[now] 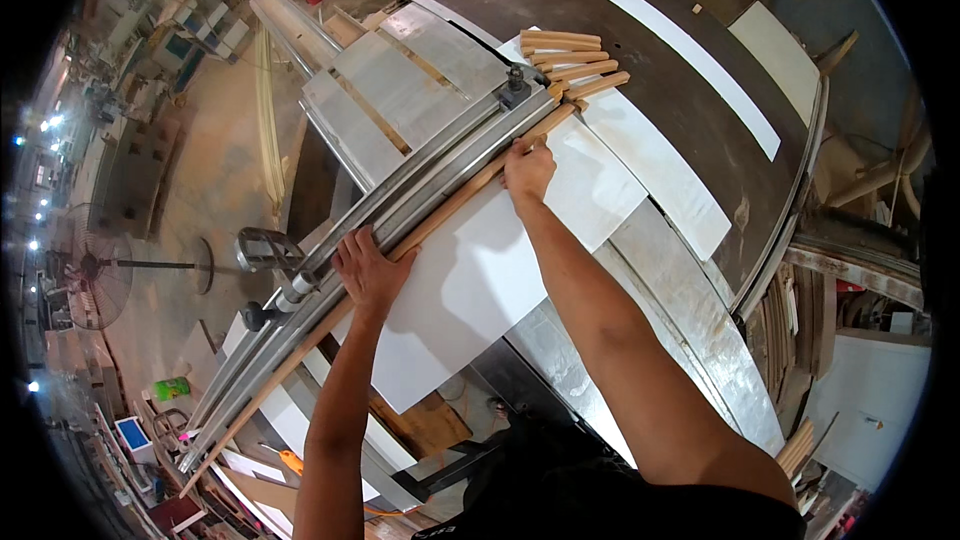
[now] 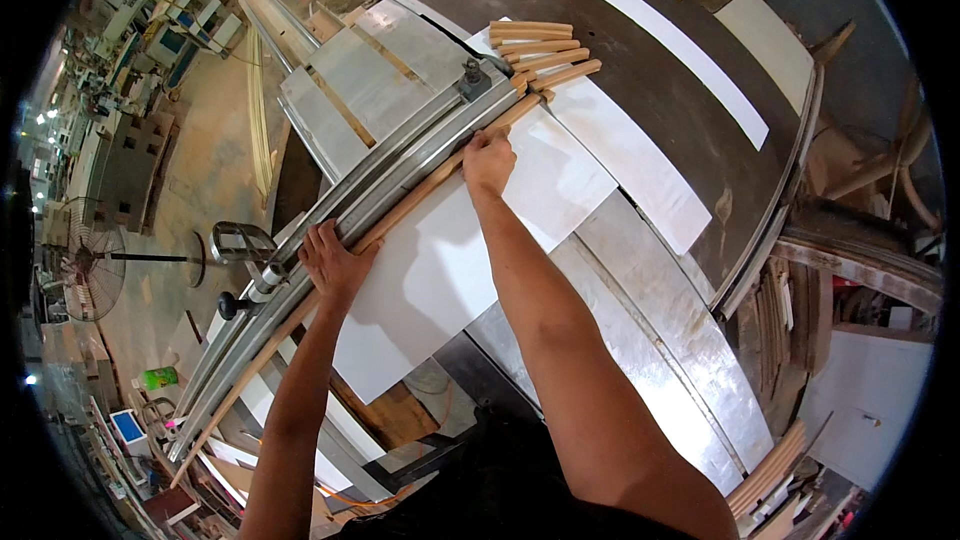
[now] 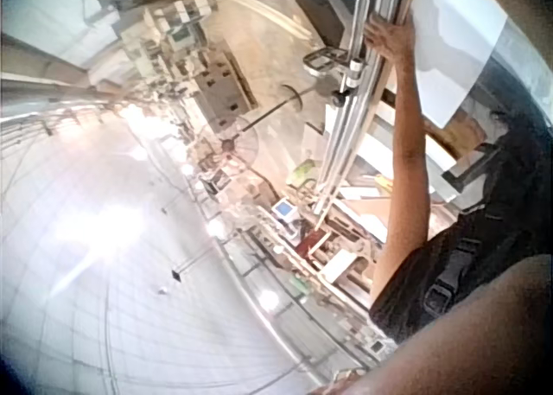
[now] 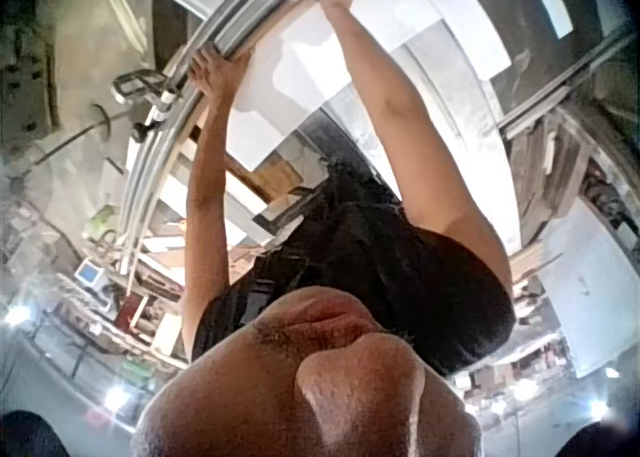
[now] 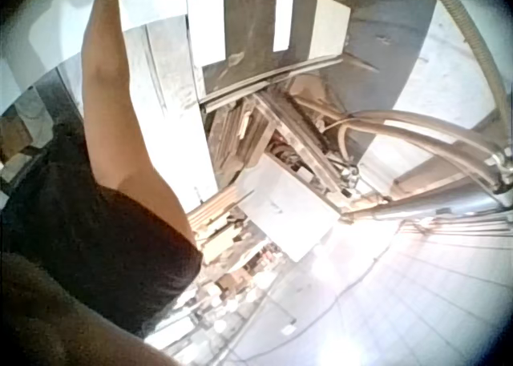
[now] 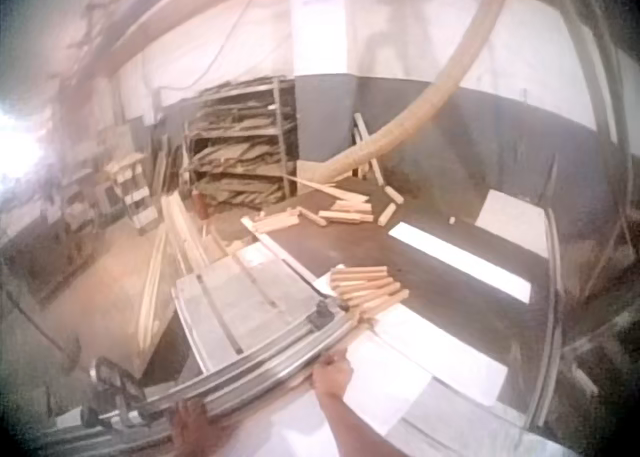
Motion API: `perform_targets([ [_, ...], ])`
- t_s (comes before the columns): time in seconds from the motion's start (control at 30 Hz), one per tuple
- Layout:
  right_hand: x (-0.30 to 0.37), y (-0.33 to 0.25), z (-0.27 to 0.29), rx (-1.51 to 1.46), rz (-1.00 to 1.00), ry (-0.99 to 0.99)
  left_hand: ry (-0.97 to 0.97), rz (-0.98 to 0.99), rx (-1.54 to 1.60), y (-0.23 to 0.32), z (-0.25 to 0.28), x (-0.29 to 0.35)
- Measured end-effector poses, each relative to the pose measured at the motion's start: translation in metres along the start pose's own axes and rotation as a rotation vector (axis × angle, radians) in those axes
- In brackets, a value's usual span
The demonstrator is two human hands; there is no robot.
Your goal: The person uses a table saw to cut long wooden dowels into shorter pieces. They feed the dowels through the saw one by one, collect the cut pieces, and stack them on the table. The person also retrieves a new bundle of dowels from a plastic-wrapped stack to continue the cutting process.
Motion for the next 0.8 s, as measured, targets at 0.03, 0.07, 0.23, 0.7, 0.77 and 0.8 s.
perform_targets([
  [0.03, 0.003, -0.002, -0.002, 0.001, -0.016, 0.000, 0.003, 0.006, -0.004, -0.002, 0.000, 0.001],
  [0.07, 0.007, -0.005, -0.004, 0.002, -0.032, -0.002, 0.022, 0.015, -0.010, -0.003, 0.000, 0.002],
  [0.23, 0.000, 0.007, -0.006, 0.091, 0.061, 0.044, 0.067, 0.097, 0.018, 0.013, 0.016, 0.003],
  [0.7, -0.010, 0.007, 0.004, 0.132, 0.118, 0.008, 0.055, 0.187, 0.149, 0.022, 0.031, 0.012],
  [0.77, 0.017, -0.004, -0.004, 0.043, 0.024, -0.046, 0.103, 0.198, 0.133, 0.008, 0.030, 0.016],
  [0.8, 0.012, -0.006, -0.001, 0.040, 0.038, -0.039, 0.135, 0.191, 0.145, 0.011, 0.032, 0.014],
])
Point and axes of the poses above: each hand's wrist, its own x-axis away from the middle knuckle, its own z-axis out of the back of the hand, y = z × x, the point moved 5 cm from there along -x, towards the middle knuckle, and after that the axes turned 14 degrees about -x, right-handed, at the moved point
